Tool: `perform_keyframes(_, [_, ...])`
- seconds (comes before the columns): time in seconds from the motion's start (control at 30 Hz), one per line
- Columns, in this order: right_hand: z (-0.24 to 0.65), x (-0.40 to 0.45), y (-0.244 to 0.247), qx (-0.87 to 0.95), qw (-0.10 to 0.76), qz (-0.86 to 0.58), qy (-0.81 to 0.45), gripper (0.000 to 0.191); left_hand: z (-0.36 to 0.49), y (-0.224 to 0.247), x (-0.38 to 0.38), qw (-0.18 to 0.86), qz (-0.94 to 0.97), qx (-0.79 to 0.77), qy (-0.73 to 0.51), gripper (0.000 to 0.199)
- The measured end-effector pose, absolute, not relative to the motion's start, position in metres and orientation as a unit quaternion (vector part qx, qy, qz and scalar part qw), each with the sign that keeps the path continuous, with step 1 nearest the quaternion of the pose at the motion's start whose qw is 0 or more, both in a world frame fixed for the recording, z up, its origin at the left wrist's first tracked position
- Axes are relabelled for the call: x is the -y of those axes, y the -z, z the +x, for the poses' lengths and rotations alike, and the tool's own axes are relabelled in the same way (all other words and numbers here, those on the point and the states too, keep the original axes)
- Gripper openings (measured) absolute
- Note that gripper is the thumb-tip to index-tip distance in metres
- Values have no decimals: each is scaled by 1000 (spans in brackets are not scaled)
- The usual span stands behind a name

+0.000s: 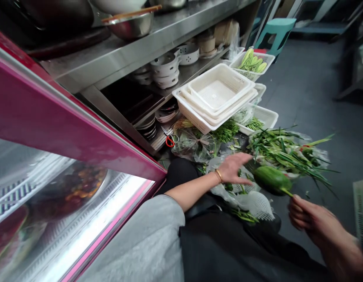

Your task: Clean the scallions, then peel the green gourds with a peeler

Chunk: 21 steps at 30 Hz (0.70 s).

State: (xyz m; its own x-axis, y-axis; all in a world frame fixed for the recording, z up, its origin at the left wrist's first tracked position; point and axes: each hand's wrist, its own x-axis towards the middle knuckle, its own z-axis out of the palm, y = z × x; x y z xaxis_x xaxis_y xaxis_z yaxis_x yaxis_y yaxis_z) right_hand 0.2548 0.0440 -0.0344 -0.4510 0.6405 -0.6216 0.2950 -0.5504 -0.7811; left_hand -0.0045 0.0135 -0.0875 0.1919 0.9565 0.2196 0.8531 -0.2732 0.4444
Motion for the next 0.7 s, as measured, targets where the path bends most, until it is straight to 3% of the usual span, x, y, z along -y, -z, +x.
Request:
perform_keyframes(0.1, [230, -35, 44, 446, 93, -504, -734, 60, 20, 66, -4, 71, 882, -416, -212, 78])
perform_keyframes(0.27, [201, -16, 34, 461, 63, -454, -760, 62, 26, 72, -1, 87, 848, -479, -209, 53])
perform_keyframes(0.43, [189, -13, 31, 480, 98, -436, -755, 59, 12, 65, -6, 100, 843, -480, -221, 42])
perform_keyframes(0.6, [196, -21, 51, 503, 101, -439, -738, 54, -15, 47, -20, 263, 830, -436, -227, 51])
perform_keyframes(0.7, [205, -29, 72, 588, 116, -450, -662, 48, -58, 34, -40, 294, 716, -560, -296, 45])
